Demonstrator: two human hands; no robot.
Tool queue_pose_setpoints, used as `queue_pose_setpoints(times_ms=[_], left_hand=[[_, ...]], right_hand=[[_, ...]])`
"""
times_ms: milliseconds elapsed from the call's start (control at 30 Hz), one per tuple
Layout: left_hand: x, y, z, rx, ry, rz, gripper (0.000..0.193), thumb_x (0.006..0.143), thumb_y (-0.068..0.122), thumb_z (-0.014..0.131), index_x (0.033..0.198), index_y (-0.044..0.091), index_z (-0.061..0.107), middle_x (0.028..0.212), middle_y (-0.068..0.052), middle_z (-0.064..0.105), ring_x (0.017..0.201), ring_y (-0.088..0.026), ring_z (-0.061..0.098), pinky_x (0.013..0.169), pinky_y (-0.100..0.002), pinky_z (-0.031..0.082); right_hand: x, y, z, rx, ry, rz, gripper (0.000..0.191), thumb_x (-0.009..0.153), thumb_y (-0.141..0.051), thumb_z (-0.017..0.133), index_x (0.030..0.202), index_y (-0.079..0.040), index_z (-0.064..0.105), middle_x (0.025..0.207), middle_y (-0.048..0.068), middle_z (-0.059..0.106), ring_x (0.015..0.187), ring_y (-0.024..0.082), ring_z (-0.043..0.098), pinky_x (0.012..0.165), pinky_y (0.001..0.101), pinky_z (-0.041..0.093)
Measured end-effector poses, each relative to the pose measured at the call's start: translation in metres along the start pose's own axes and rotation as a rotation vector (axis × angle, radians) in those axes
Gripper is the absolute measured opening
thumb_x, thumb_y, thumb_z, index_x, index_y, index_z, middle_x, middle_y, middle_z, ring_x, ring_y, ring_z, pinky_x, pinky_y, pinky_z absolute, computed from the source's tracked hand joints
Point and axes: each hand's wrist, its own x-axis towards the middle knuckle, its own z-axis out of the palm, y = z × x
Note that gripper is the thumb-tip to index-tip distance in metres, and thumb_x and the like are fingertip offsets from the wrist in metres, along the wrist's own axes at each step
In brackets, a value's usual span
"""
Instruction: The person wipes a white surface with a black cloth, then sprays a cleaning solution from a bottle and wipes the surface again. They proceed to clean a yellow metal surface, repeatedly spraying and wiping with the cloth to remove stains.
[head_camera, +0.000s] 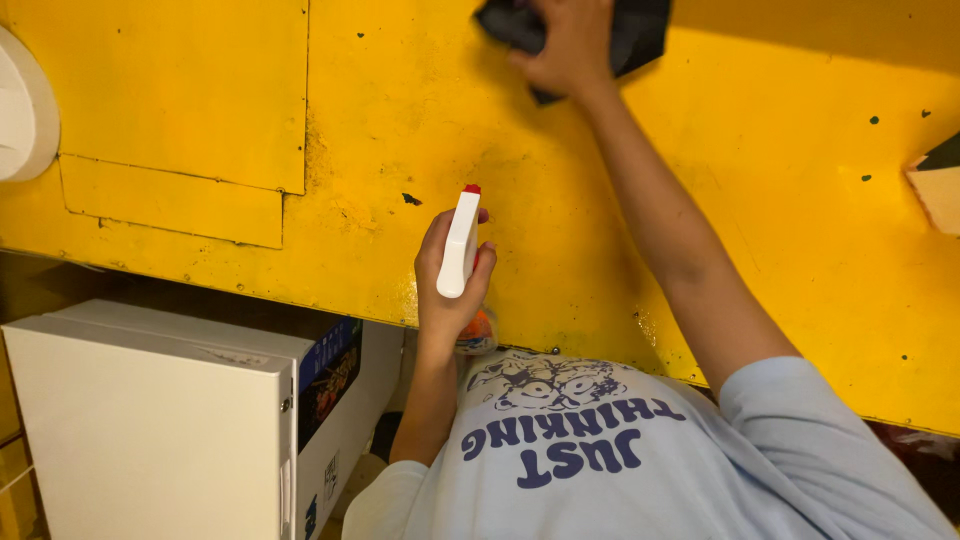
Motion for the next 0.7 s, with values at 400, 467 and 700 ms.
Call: queue_pose_setpoints(times_ms=[400,467,700], left_hand=[[0.025,-0.005,-0.022,0.039,-0.032,-0.008,0.032,0.089,0.001,0.065,0.121,0.001,0.064,0.111,-0.009,0.069,0.085,-0.018,0.063,0.073,-0.030,0.052],[0.025,-0.006,-0.022,0.076,-0.017,0.091,0.034,0.089,0.000,0.066,0.123,0.001,0.063,0.114,-0.009,0.069,0.096,-0.020,0.066,0.083,-0.032,0.053],[0.026,-0.004,-0.010,0.048,-0.020,0.084,0.035,0.087,0.000,0.065,0.122,0.000,0.063,0.113,-0.011,0.069,0.096,-0.022,0.065,0.084,-0.032,0.054]], right_hand=[[-0.087,0.025,-0.081,-0.254,0.158,0.132,0.042,0.070,-0.036,0.085,0.105,-0.018,0.069,0.135,0.005,0.056,0.123,0.039,0.044,0.095,0.0526,0.039],[-0.043,0.026,-0.050,-0.281,0.227,0.094,0.051,0.065,-0.038,0.084,0.111,-0.021,0.068,0.133,0.008,0.052,0.125,0.041,0.042,0.093,0.0548,0.038],[-0.101,-0.075,-0.009,-0.073,-0.116,-0.142,0.071,0.053,-0.043,0.092,0.115,-0.021,0.066,0.141,0.006,0.052,0.124,0.045,0.043,0.098,0.0596,0.036]])
